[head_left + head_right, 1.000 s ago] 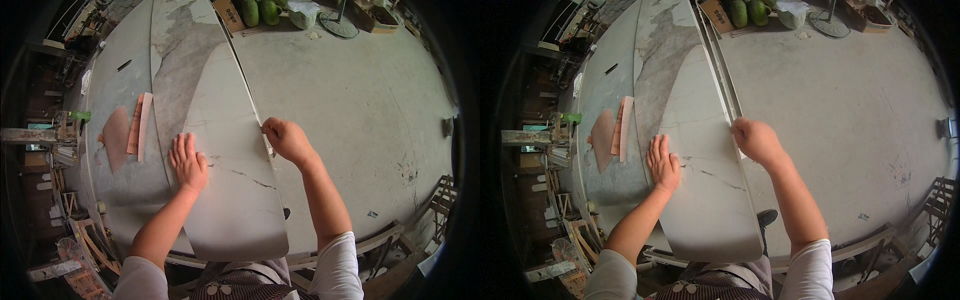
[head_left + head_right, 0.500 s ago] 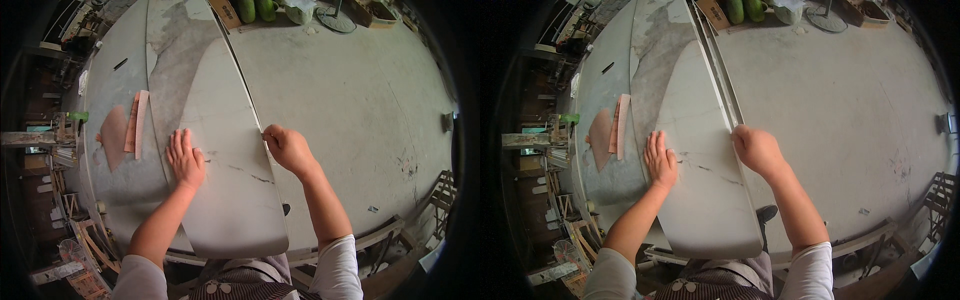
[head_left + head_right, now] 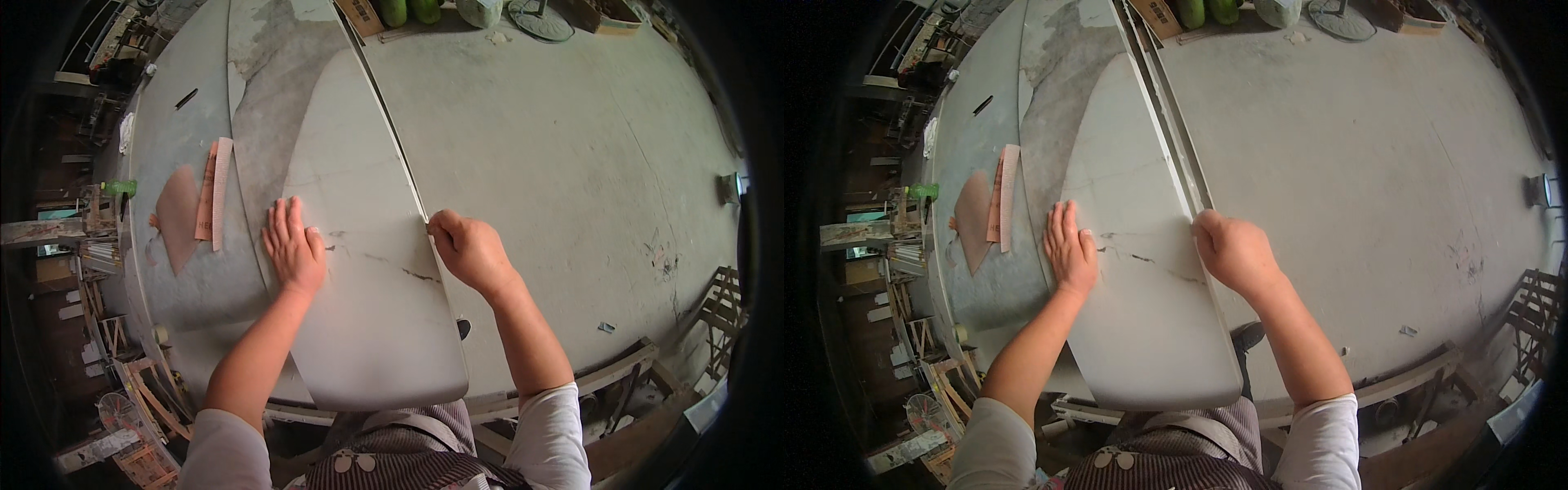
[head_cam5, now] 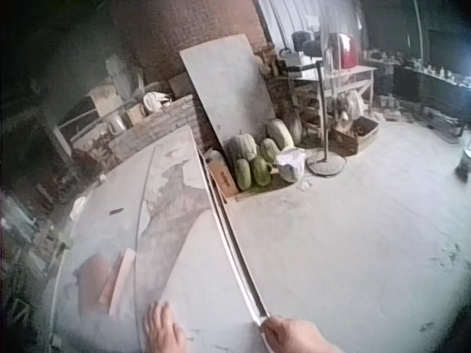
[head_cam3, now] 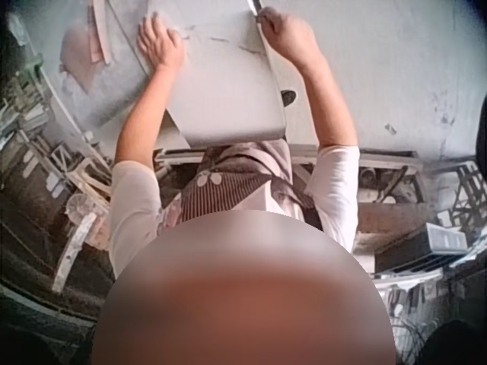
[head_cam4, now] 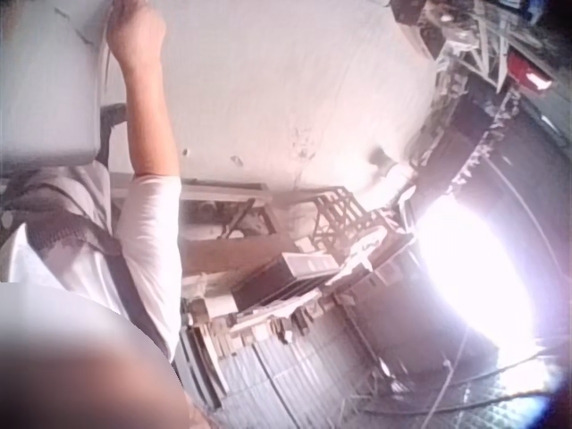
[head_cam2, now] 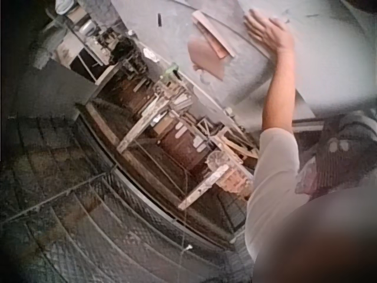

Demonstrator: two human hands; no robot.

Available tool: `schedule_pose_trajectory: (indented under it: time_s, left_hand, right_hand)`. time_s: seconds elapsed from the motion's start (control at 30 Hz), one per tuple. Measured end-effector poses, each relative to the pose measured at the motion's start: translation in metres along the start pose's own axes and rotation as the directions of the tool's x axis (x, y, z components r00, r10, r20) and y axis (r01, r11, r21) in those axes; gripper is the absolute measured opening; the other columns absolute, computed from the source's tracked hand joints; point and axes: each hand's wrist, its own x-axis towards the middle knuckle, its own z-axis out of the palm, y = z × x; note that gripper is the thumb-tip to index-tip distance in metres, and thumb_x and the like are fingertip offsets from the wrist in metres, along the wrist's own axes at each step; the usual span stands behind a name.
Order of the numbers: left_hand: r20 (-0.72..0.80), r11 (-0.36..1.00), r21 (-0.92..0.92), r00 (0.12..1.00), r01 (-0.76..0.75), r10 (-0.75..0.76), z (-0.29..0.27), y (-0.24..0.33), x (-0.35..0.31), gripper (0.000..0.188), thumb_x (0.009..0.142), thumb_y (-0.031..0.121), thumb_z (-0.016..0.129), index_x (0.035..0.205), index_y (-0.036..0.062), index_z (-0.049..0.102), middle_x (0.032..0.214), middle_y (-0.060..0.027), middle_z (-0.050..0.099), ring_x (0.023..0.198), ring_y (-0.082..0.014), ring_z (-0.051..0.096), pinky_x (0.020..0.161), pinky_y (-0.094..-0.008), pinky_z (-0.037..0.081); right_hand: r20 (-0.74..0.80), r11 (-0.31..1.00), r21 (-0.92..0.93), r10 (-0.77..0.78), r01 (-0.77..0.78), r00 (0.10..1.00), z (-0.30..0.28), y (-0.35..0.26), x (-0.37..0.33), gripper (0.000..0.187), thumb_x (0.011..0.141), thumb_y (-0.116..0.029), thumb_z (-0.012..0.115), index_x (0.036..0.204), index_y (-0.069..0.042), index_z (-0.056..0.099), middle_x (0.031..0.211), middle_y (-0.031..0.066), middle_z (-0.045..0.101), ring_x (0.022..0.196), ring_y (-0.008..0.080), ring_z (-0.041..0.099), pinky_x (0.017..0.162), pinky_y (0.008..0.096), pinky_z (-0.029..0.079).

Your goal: The person peels a protective film off a large white marble-patterned panel using a small tool and their fingers. They work along the edges and surface, lifting and pulling the film away from the panel.

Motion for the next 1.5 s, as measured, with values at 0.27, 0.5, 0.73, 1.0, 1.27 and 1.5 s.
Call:
schedule_pose_trajectory:
  time_s: [0.27, 0.5, 0.73, 1.0, 1.27, 1.5]
  left_hand:
    - [-0.019, 1.0, 0.009, 1.0, -0.006, 0.006, 0.004, -0.002, 0.0, 0.061, 0.095, 0.025, 0.047, 0.153, 0.0115, 0.031, 0.156, -0.0185, 0.031, 0.146, -0.0377, 0.027, 0.118, -0.0573, 0.017]
    - [-0.04, 1.0, 0.012, 0.999, -0.026, 0.026, 0.008, -0.006, 0.0, 0.061, 0.095, 0.026, 0.047, 0.153, 0.0126, 0.031, 0.157, -0.0176, 0.031, 0.146, -0.0368, 0.027, 0.118, -0.0573, 0.018]
    - [-0.01, 1.0, 0.02, 1.0, 0.004, -0.004, 0.009, -0.006, 0.0, 0.061, 0.096, 0.027, 0.046, 0.153, 0.0132, 0.031, 0.158, -0.0157, 0.029, 0.147, -0.035, 0.025, 0.118, -0.056, 0.017]
    - [-0.016, 1.0, 0.028, 1.0, -0.01, 0.011, 0.009, -0.008, 0.001, 0.06, 0.097, 0.028, 0.045, 0.153, 0.0135, 0.031, 0.158, -0.015, 0.029, 0.148, -0.0351, 0.024, 0.118, -0.0556, 0.017]
    - [-0.023, 1.0, 0.01, 1.0, -0.016, 0.016, 0.012, -0.01, 0.001, 0.059, 0.097, 0.029, 0.044, 0.153, 0.013, 0.031, 0.158, -0.0155, 0.029, 0.147, -0.0359, 0.024, 0.118, -0.0565, 0.017]
    - [-0.035, 0.999, 0.012, 0.999, -0.036, 0.036, 0.013, -0.012, 0.002, 0.059, 0.098, 0.029, 0.044, 0.153, 0.0135, 0.032, 0.158, -0.0154, 0.03, 0.147, -0.036, 0.025, 0.118, -0.0564, 0.018]
  right_hand:
    - [-0.009, 0.998, -0.05, -0.025, 0.024, 1.0, 0.0, 0.005, -0.021, 0.009, 0.092, -0.011, 0.056, 0.092, -0.005, 0.063, 0.075, 0.0139, 0.067, 0.069, 0.0357, 0.063, 0.063, 0.0426, 0.051]
    - [-0.03, 0.998, -0.052, -0.043, 0.041, 0.999, 0.003, 0.01, -0.04, 0.007, 0.09, -0.015, 0.057, 0.089, -0.008, 0.06, 0.07, 0.0146, 0.063, 0.065, 0.0387, 0.061, 0.058, 0.0468, 0.049]
    - [-0.037, 0.997, -0.059, -0.055, 0.053, 0.998, 0.003, 0.01, -0.061, 0.005, 0.09, -0.013, 0.057, 0.09, -0.009, 0.058, 0.07, 0.0157, 0.063, 0.066, 0.0394, 0.061, 0.058, 0.0484, 0.049]
    - [-0.04, 0.995, -0.09, -0.052, 0.048, 0.998, 0.005, 0.01, -0.075, 0.006, 0.091, -0.012, 0.06, 0.092, -0.006, 0.061, 0.069, 0.015, 0.064, 0.064, 0.0377, 0.062, 0.057, 0.0448, 0.05]
    - [-0.04, 0.997, -0.069, -0.049, 0.046, 0.998, 0.005, 0.013, -0.116, 0.006, 0.089, -0.013, 0.061, 0.092, -0.008, 0.06, 0.068, 0.0133, 0.062, 0.059, 0.0362, 0.061, 0.054, 0.0456, 0.049]
    - [-0.061, 0.996, -0.086, -0.038, 0.033, 0.997, 0.011, 0.02, -0.134, 0.007, 0.088, -0.013, 0.061, 0.093, -0.009, 0.059, 0.066, 0.0134, 0.061, 0.059, 0.036, 0.061, 0.053, 0.0455, 0.049]
